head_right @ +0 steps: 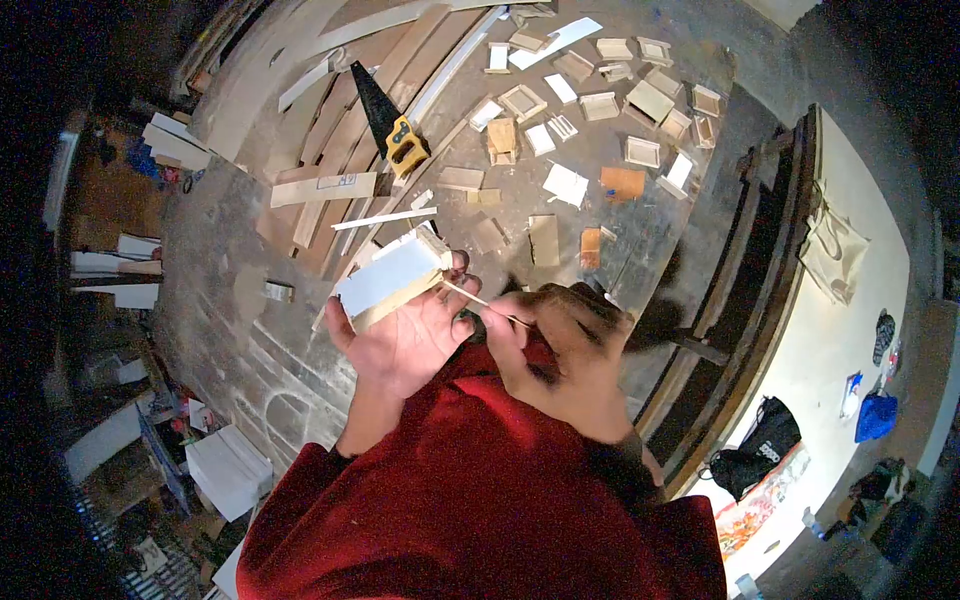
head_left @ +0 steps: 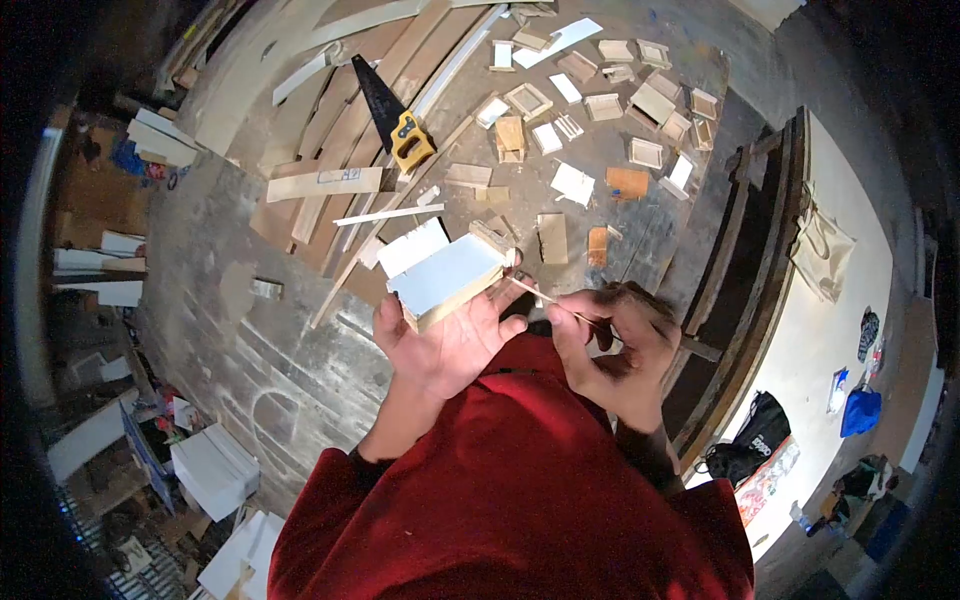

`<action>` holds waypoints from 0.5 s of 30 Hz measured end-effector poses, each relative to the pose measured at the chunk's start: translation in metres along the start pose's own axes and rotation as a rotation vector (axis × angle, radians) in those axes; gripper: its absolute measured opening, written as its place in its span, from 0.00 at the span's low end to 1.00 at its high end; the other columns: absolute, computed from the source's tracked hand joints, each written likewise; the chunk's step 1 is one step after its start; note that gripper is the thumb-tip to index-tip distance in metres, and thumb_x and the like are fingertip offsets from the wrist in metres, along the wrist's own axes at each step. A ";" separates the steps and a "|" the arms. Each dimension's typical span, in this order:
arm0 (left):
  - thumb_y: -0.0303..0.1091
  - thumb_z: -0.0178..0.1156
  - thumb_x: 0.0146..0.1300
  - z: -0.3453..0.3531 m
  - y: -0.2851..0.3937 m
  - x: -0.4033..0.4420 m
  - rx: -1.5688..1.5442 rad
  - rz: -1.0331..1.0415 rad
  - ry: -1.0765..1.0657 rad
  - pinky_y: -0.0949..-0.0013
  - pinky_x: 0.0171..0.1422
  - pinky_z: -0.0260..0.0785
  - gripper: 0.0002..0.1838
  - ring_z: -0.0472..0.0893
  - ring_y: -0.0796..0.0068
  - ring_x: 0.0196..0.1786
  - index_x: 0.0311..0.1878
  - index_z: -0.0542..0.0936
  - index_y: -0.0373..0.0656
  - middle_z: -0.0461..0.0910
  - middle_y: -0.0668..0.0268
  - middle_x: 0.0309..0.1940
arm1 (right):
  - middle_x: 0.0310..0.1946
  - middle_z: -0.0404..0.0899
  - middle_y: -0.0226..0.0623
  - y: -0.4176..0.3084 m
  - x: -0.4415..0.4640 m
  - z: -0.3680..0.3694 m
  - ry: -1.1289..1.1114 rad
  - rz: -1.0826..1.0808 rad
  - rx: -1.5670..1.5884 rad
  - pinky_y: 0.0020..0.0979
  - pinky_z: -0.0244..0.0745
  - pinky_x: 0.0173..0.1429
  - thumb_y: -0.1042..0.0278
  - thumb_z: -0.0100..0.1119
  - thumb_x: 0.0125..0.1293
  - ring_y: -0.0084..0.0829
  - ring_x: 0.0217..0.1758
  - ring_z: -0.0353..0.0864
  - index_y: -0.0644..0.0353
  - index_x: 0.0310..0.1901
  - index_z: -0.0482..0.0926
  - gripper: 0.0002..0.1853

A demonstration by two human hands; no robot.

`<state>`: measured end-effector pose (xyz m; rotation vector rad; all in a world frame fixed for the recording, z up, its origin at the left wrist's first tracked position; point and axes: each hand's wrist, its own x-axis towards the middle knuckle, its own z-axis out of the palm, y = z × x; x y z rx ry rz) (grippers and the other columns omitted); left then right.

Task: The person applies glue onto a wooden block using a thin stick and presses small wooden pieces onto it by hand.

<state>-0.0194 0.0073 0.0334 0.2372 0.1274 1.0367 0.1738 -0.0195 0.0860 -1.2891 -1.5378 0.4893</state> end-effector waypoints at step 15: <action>0.76 0.60 0.50 0.019 -0.024 -0.008 0.175 0.106 0.107 0.50 0.71 0.62 0.56 0.63 0.49 0.72 0.76 0.60 0.49 0.61 0.53 0.72 | 0.22 0.82 0.30 0.023 -0.031 0.020 0.214 -0.086 0.117 0.21 0.67 0.24 0.79 0.72 0.56 0.17 0.20 0.77 0.60 0.34 0.83 0.07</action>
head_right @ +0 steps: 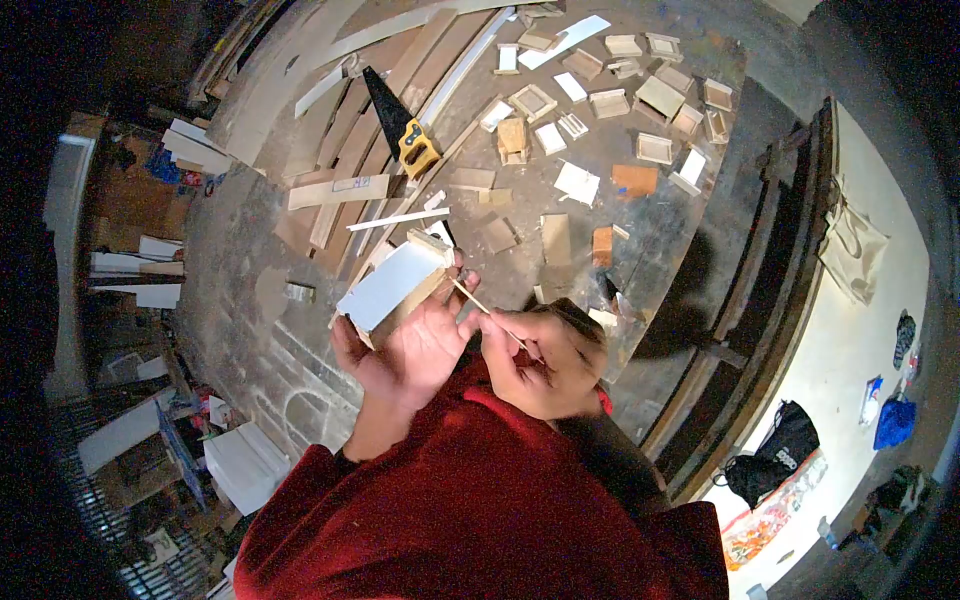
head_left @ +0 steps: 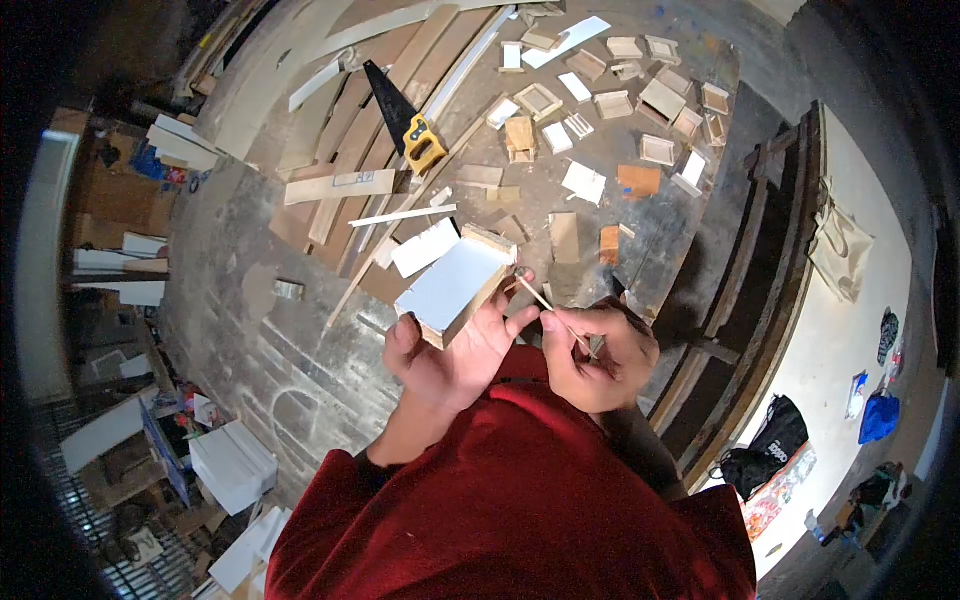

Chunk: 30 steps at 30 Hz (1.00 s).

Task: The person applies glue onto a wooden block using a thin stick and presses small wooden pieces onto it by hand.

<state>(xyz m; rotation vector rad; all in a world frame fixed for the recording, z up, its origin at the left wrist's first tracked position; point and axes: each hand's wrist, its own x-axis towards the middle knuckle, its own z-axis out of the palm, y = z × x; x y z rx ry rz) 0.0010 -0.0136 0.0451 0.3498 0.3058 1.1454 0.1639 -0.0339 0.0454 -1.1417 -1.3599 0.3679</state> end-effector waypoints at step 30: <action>0.51 0.80 0.29 0.053 -0.024 -0.019 0.760 0.184 0.012 0.66 0.66 0.61 0.63 0.73 0.66 0.60 0.69 0.58 0.33 0.70 0.57 0.57 | 0.16 0.75 0.23 -0.018 0.011 -0.073 0.004 0.036 0.108 0.19 0.68 0.28 0.76 0.75 0.53 0.16 0.19 0.74 0.59 0.32 0.85 0.07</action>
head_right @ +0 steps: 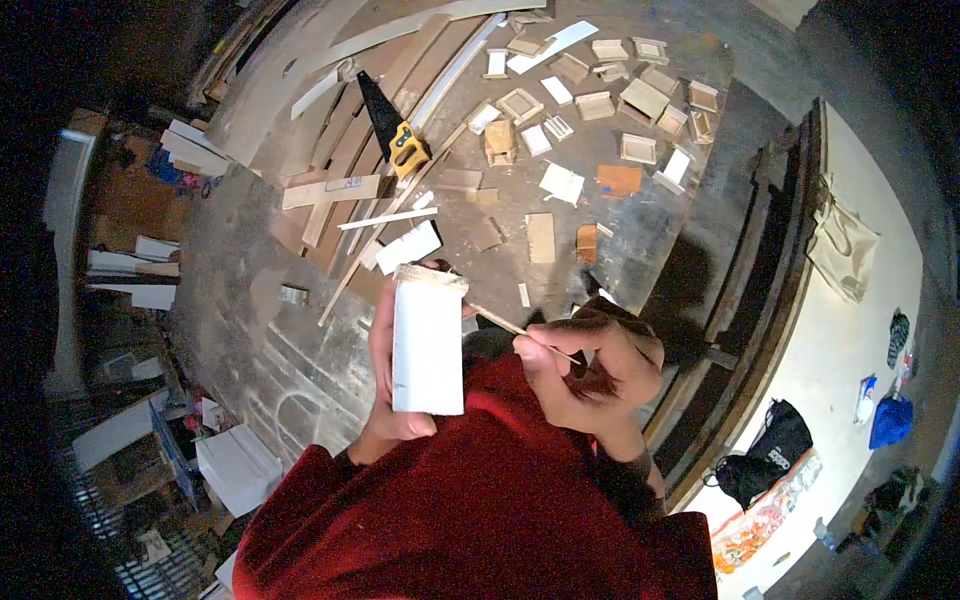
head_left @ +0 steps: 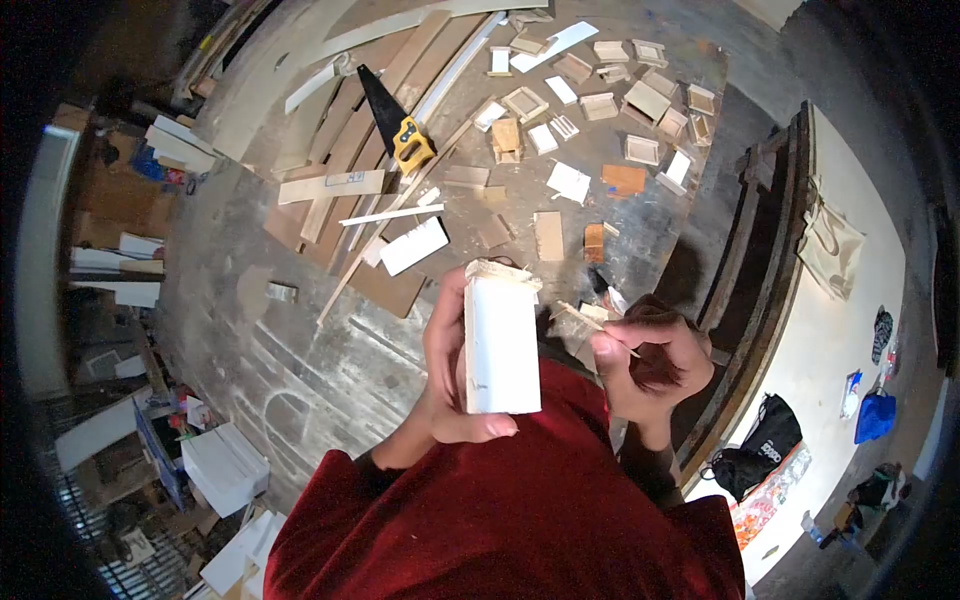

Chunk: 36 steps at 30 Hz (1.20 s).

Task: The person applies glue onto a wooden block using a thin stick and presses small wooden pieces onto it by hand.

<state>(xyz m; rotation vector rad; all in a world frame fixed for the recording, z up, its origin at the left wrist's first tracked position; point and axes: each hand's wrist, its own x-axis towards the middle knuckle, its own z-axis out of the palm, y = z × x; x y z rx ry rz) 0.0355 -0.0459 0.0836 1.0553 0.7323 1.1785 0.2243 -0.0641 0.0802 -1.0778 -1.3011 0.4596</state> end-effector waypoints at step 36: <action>0.40 0.81 0.34 -0.059 -0.005 0.029 0.222 0.190 -0.350 0.61 0.72 0.57 0.57 0.68 0.63 0.67 0.69 0.60 0.35 0.66 0.56 0.62 | 0.24 0.82 0.29 0.049 -0.021 0.002 -0.053 0.344 0.140 0.20 0.69 0.34 0.78 0.73 0.56 0.15 0.28 0.77 0.63 0.33 0.84 0.06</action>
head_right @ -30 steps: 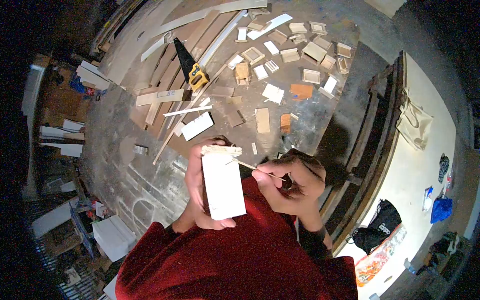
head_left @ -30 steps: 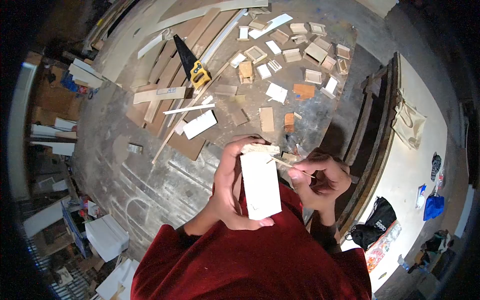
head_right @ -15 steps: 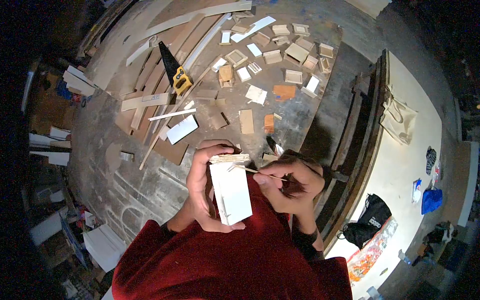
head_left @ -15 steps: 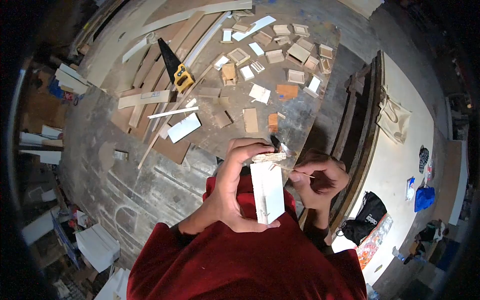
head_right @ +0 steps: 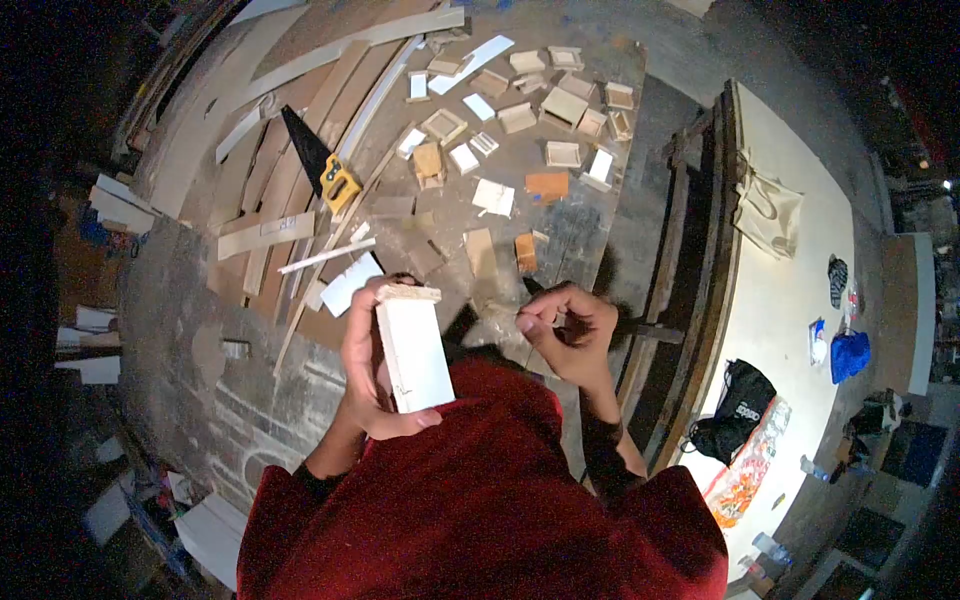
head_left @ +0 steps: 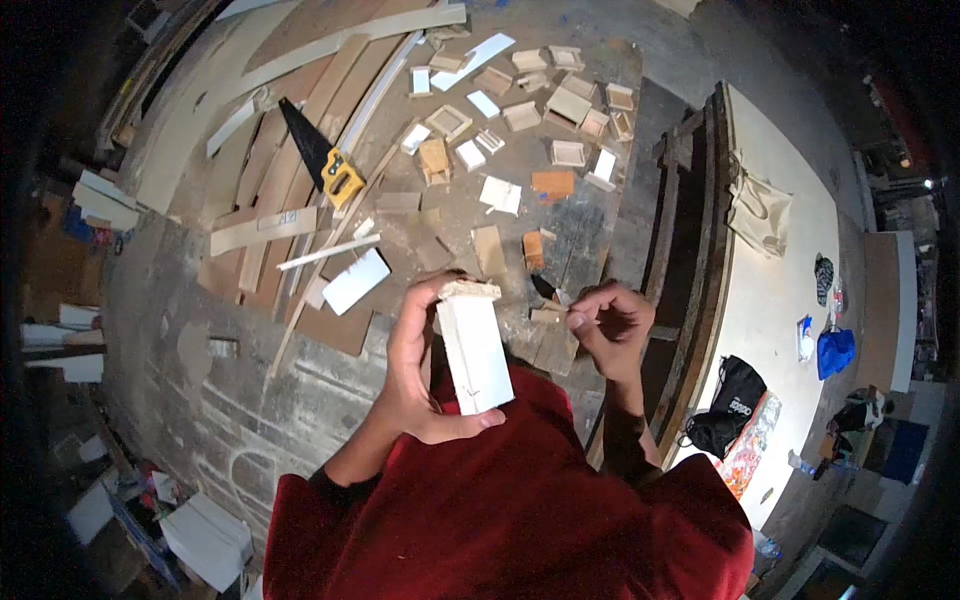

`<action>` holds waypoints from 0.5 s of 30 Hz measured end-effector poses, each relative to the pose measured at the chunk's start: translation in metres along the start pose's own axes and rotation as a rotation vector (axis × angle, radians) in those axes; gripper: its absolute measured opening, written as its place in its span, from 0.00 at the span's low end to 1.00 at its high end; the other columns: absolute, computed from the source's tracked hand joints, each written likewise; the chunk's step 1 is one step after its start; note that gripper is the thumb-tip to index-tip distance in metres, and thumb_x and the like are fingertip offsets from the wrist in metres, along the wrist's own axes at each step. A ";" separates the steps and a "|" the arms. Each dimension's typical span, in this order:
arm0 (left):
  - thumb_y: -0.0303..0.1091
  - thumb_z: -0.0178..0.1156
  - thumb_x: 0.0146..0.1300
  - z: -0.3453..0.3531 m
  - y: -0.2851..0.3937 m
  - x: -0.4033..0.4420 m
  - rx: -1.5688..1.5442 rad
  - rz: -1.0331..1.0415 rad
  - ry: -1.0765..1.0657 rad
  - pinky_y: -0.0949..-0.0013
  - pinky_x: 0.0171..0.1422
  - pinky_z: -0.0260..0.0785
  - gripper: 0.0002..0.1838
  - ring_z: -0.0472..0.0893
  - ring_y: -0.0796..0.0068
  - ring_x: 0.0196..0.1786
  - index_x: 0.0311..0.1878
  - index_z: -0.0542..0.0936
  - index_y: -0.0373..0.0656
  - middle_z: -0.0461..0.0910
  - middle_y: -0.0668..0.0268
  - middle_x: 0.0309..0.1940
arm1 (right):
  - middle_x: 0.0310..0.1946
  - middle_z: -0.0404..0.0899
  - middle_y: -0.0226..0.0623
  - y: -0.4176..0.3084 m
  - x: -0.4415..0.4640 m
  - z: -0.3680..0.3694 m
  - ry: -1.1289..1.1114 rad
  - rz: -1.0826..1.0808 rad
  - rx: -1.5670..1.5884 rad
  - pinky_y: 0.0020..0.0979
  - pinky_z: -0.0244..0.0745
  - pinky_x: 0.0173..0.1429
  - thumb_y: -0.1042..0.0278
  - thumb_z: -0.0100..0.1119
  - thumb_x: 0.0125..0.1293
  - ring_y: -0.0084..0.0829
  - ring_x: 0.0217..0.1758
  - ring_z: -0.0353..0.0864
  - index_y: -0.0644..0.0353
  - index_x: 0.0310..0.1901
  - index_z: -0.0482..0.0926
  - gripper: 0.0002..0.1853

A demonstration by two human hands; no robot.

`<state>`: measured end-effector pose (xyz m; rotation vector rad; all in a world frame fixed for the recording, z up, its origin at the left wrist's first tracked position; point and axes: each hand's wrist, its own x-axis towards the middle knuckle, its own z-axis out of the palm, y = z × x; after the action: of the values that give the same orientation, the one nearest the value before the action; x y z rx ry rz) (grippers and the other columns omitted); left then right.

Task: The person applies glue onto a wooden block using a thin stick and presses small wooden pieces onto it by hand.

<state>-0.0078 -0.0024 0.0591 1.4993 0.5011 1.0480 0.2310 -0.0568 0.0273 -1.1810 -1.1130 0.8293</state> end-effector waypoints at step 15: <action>0.54 0.80 0.35 -0.097 -0.014 -0.020 -0.036 -0.039 0.036 0.55 0.68 0.62 0.57 0.71 0.52 0.63 0.66 0.65 0.32 0.68 0.49 0.60 | 0.24 0.83 0.31 -0.012 0.016 0.134 -0.057 -0.095 -0.196 0.21 0.71 0.34 0.78 0.74 0.54 0.17 0.27 0.77 0.64 0.32 0.85 0.06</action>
<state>-0.0943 0.0387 0.0309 1.4354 0.5325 1.0497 0.1062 -0.0070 0.0441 -1.2616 -1.3104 0.6968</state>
